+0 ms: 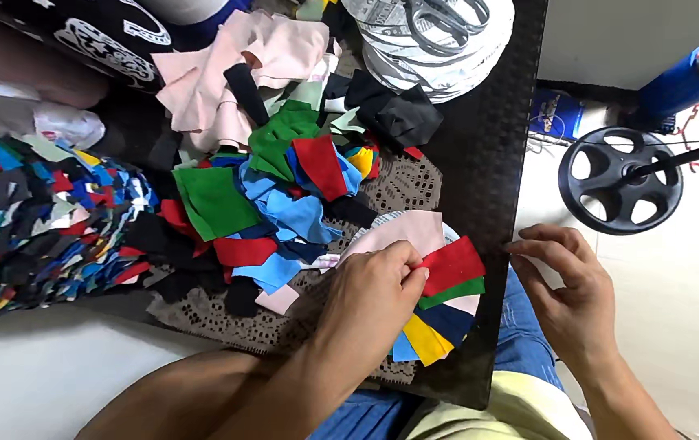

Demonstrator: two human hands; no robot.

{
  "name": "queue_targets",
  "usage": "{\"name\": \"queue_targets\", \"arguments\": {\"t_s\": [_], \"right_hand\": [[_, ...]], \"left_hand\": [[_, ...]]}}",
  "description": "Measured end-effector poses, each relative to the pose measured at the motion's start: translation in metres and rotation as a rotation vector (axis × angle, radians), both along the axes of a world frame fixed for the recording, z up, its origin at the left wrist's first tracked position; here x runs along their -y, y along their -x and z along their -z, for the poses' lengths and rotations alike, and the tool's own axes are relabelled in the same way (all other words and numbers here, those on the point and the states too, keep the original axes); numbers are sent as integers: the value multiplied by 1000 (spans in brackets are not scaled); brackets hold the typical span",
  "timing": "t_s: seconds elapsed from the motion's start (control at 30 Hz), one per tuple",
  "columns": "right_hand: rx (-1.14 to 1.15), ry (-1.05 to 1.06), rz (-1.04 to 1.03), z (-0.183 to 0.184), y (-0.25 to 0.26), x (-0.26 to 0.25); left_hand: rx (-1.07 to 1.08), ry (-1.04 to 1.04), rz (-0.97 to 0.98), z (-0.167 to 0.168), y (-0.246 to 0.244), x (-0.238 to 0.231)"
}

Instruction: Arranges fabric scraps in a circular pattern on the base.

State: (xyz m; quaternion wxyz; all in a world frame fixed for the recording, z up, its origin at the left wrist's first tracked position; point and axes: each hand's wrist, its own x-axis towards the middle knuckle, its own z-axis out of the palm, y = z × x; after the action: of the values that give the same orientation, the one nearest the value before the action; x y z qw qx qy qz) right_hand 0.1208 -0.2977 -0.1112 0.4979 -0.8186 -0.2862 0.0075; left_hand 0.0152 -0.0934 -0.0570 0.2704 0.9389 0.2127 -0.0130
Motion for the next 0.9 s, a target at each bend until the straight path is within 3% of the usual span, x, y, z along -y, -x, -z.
{"name": "queue_targets", "arguments": {"t_s": [0.67, 0.8, 0.9], "right_hand": [[176, 107, -78, 8, 5, -22], [148, 97, -83, 10, 4, -21], [-61, -71, -92, 11, 2, -18]], "left_hand": [[-8, -49, 14, -2, -4, -1], [-4, -127, 36, 0, -4, -2], [37, -236, 79, -2, -3, -2]]}}
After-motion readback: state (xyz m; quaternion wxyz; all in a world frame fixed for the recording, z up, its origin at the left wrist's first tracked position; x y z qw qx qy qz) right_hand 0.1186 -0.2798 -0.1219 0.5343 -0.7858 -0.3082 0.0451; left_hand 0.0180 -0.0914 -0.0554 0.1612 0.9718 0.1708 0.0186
